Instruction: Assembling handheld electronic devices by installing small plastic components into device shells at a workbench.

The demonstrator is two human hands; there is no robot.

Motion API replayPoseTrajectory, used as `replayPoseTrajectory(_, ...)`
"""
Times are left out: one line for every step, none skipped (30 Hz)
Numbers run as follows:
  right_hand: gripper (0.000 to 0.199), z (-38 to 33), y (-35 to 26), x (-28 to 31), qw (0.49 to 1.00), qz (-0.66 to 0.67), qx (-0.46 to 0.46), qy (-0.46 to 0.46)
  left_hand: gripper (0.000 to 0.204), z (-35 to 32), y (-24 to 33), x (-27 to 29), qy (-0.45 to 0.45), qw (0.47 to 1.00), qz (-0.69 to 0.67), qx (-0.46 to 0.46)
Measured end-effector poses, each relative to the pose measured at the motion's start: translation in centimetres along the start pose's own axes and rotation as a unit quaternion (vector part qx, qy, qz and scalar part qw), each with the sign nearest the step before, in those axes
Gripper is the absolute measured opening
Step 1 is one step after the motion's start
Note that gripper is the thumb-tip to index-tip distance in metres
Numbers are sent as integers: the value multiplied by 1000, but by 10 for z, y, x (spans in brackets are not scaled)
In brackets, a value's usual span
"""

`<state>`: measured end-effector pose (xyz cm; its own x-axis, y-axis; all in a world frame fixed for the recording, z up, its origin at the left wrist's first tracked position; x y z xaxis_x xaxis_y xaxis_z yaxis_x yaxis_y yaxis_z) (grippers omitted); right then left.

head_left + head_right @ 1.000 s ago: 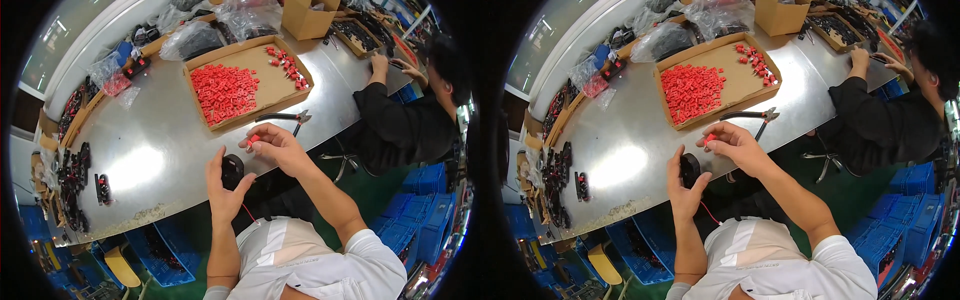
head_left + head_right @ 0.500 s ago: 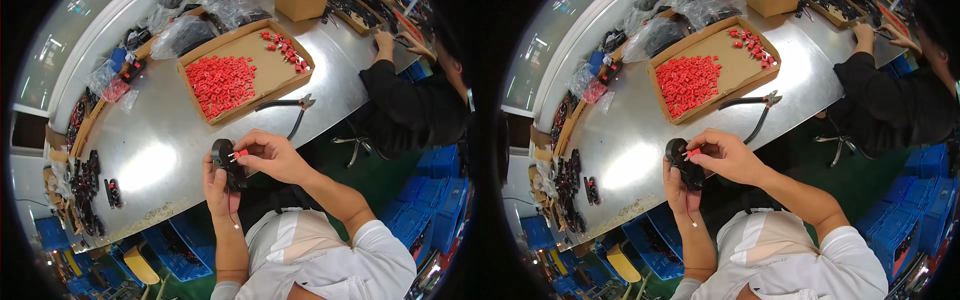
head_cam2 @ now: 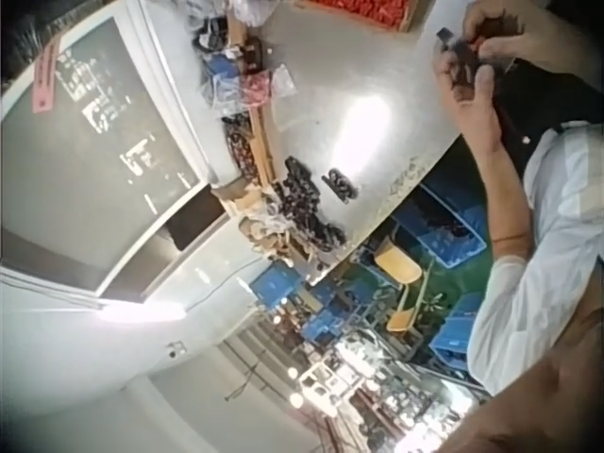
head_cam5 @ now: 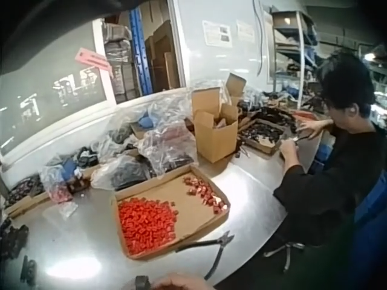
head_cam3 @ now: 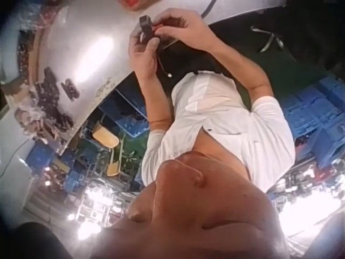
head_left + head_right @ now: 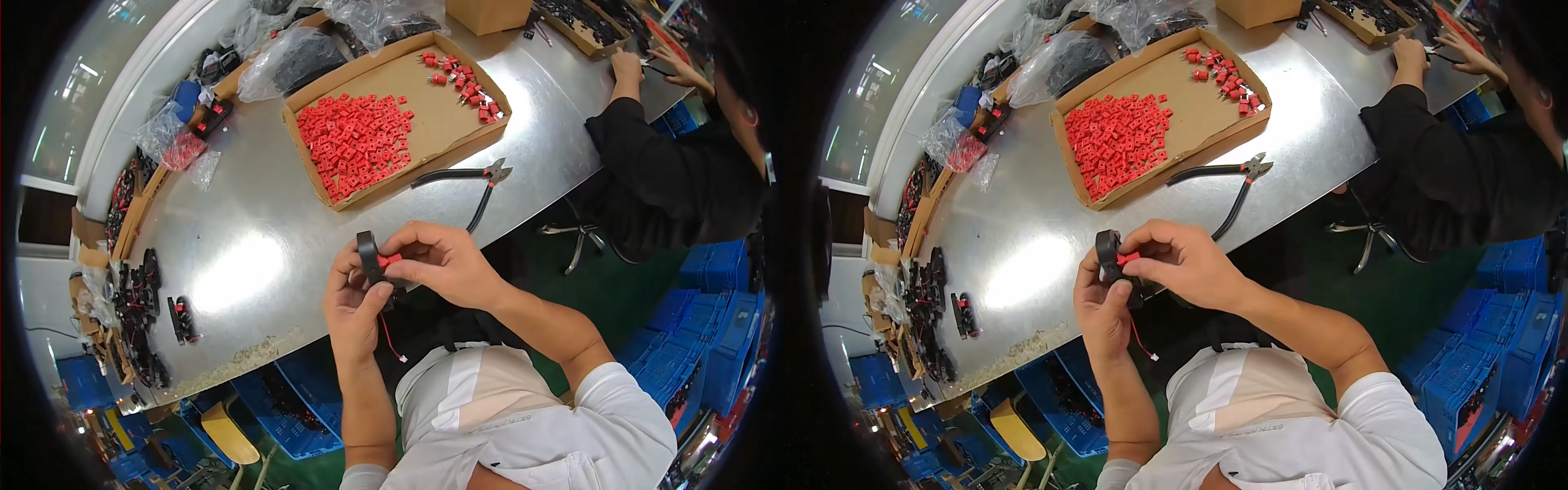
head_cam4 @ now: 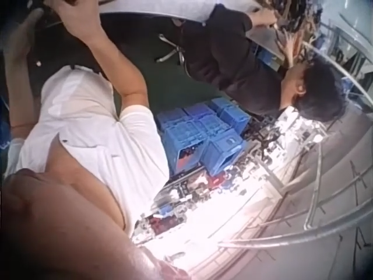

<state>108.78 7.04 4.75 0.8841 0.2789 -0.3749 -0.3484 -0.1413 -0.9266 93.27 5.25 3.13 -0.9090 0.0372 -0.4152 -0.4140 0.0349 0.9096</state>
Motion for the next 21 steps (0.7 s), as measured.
replayPoseTrajectory(21, 0, 9, 1, 998, 55, -30, -8, 43, 2, 1, 0, -6, 999, 44, 10)
replayPoseTrajectory(21, 3, 17, 3, 998, 54, -34, -9, 39, 5, 2, 1, -14, 996, 87, 20)
replayPoseTrajectory(24, 6, 24, 7, 999, 35, -22, -12, 39, 9, 5, 7, -11, 996, 85, 22)
replayPoseTrajectory(27, 10, 27, 9, 1000, 15, -10, -14, 36, 14, 11, 11, -27, 974, 223, -15)
replayPoseTrajectory(34, 13, 29, 10, 998, -62, 1, -17, 34, 17, 18, 15, -38, 931, 358, -50)
replayPoseTrajectory(34, 18, 30, 13, 998, -63, -4, -19, 34, 20, 27, 9, -59, 893, 436, -94)
replayPoseTrajectory(35, 21, 17, 14, 972, -216, 93, -9, 34, 23, 27, 14, -55, 895, 434, -91)
replayPoseTrajectory(36, 20, 3, 7, 914, -360, 189, 0, 33, 24, 24, 13, -104, 859, 494, -83)
replayPoseTrajectory(29, 22, 5, -1, 941, -322, 94, -44, 33, 23, 20, 12, -154, 818, 549, -73)
replayPoseTrajectory(29, 24, 13, -3, 941, -322, 90, -49, 33, 23, 23, 12, -149, 820, 548, -70)
replayPoseTrajectory(24, 27, 19, -9, 913, -378, 133, -77, 39, 27, 22, 12, -142, 822, 551, -33)
replayPoseTrajectory(20, 28, 23, -14, 879, -431, 175, -105, 44, 29, 21, 13, -134, 822, 554, 5)
replayPoseTrajectory(20, 29, 25, -13, 879, -432, 173, -104, 44, 28, 21, 12, -136, 823, 552, 5)
replayPoseTrajectory(18, 33, 27, -13, 895, -413, 136, -99, 52, 23, 33, 8, -112, 756, 634, -119)
replayPoseTrajectory(16, 35, 29, -10, 909, -396, 99, -89, 59, 13, 44, -1, -90, 670, 696, -242)
replayPoseTrajectory(16, 37, 32, -8, 908, -398, 96, -88, 63, 3, 48, -4, -125, 762, 598, -214)
replayPoseTrajectory(17, 37, 32, -6, 900, -410, 125, -86, 68, -12, 52, -6, -159, 838, 488, -182)
replayPoseTrajectory(18, 38, 30, -9, 891, -418, 156, -90, 65, -30, 36, -5, -267, 921, 284, -13)
replayPoseTrajectory(18, 38, 31, -13, 891, -416, 156, -94, 64, -53, 22, -6, -349, 923, 52, 156)
replayPoseTrajectory(18, 38, 31, -14, 898, -411, 124, -93, 62, -75, 12, -16, -433, 858, -45, 273)
replayPoseTrajectory(19, 39, 34, -14, 905, -405, 92, -92, 61, -99, 3, -25, -502, 764, -140, 380)
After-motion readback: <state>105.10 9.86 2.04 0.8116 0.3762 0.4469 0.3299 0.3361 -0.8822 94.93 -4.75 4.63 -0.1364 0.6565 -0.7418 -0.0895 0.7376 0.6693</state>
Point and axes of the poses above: each hand's wrist, its own z-axis towards the middle knuckle, its own x-axis out of the back of the hand, y = z × x, the point moved 6 cm from there along z, towards the middle knuckle
